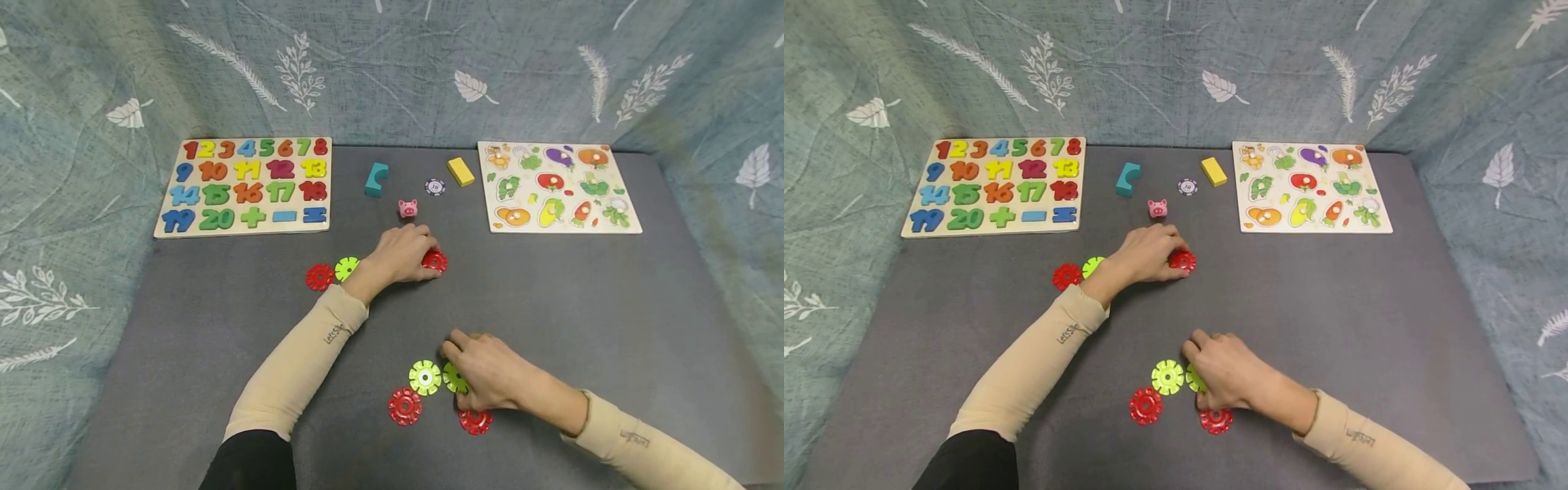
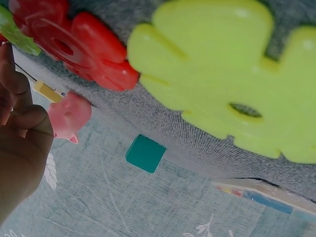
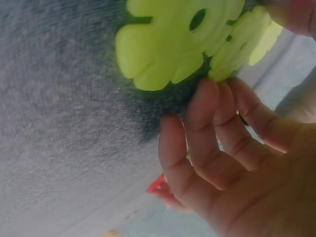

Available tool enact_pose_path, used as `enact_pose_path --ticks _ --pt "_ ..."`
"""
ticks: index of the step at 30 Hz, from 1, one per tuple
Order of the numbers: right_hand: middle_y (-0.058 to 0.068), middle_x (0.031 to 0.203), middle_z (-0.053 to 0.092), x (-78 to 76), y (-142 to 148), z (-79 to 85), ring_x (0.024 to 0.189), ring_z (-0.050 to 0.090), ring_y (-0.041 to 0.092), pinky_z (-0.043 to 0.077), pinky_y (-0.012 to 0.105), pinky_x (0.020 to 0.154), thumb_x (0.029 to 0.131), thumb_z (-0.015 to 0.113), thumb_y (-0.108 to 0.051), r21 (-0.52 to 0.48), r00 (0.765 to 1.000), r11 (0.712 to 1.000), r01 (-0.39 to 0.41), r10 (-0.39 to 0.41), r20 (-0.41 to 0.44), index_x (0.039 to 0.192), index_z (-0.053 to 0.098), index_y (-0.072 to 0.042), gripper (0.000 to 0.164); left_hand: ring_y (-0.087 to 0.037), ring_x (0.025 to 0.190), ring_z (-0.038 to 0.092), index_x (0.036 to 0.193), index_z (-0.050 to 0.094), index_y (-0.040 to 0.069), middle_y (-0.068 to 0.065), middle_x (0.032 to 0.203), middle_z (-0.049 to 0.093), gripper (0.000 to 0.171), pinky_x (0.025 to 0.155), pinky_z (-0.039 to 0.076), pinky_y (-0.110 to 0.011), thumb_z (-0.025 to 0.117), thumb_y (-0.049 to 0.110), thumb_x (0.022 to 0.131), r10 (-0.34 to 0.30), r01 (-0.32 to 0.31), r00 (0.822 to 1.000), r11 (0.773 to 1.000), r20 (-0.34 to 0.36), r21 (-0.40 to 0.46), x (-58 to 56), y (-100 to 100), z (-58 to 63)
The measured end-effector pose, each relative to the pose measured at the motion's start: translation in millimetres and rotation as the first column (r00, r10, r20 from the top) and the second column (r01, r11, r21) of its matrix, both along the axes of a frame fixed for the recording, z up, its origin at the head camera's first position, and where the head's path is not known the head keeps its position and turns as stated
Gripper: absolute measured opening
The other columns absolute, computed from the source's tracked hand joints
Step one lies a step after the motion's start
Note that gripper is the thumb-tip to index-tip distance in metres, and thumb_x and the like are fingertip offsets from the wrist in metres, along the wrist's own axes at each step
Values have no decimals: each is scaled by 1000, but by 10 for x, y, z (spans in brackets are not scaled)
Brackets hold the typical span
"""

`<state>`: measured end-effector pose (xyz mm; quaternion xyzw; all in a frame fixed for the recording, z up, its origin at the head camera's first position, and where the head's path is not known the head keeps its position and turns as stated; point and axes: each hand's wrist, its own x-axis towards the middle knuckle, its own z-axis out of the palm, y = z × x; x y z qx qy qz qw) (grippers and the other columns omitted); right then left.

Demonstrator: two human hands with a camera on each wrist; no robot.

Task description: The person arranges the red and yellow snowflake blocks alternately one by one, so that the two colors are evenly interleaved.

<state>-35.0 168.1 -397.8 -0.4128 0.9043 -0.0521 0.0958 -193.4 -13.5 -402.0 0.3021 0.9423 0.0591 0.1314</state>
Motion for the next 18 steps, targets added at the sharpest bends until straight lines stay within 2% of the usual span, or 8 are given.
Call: enact_pose_path --ticks 12,18 --pt "-3 84 48 30 -11 -12 65 46 8 42 28 57 52 81 -32 -13 1000 1000 11 -11 -11 92 59 -13 50 -17 99 53 126 64 22 -1 119 58 53 80 49 -35 65 55 85 0 0 1000 1000 1 0 2 3 6" --pt "-3 85 51 25 -6 18 66 48 10 42 29 58 53 80 -32 4 1000 1000 -1 1 -5 95 61 -12 50 -17 98 53 125 64 22 -1 118 58 52 79 49 -35 66 54 85 0 0 1000 1000 3 3 4 0 15"
